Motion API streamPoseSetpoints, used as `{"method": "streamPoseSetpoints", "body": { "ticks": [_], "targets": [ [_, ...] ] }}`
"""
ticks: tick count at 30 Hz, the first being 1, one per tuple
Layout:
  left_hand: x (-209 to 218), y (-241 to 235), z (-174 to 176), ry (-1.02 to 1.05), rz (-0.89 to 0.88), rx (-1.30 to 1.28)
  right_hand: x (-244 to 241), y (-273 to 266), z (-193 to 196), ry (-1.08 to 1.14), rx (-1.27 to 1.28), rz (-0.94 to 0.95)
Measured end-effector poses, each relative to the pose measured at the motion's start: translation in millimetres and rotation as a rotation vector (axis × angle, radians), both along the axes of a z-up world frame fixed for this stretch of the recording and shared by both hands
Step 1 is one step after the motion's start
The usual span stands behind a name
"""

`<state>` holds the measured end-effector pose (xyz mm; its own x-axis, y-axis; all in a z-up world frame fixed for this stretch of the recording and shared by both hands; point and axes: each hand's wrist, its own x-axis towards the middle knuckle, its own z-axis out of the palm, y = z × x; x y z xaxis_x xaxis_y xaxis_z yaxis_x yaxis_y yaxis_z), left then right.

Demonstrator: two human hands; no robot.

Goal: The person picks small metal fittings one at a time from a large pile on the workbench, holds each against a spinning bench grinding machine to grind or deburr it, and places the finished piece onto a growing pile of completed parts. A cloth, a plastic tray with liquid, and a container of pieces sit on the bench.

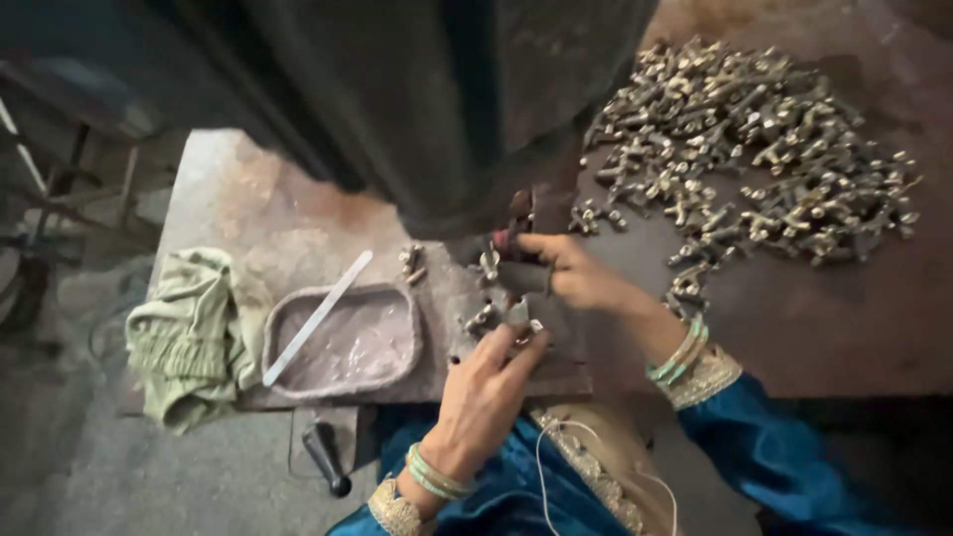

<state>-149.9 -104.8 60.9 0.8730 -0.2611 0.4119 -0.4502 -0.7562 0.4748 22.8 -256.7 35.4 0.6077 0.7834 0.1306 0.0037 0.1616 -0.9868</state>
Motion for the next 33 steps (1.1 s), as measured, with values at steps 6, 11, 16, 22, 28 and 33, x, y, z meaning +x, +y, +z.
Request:
{"method": "streamPoseSetpoints", "body": {
  "ticks": [6,11,16,22,28,33],
  "targets": [
    [14.5,10.4,-17.0,-0.294,-0.136,0.303,3.9,-4.5,-1.2,-0.009,-0.032,0.03],
    [10.5,10.6,6.5,-0.411,-0.081,0.116,0.5,0.2,-1.2,-0.064,-0.033,-0.042],
    [4.5,6.3,-16.8,-0.447,-0.023,0.322,5.6,-8.9,-24.8,-0.033,-0.009,-0.028],
    [14.4,15.7,-37.2,-0.372,-0.11,0.334,-4.6,-0.9,4.2,0.087,0.042,-0.02],
    [14.7,13.2,4.8,-0.11,-0.053,0.002,-5.3,-1.0,3.5,0.177,0.047,-0.067],
    [0.7,15.5,-50.1,0.64,0.059,-1.093,-7.7,-3.0,8.9,0.032,-0.034,-0.007]
  ]
}}
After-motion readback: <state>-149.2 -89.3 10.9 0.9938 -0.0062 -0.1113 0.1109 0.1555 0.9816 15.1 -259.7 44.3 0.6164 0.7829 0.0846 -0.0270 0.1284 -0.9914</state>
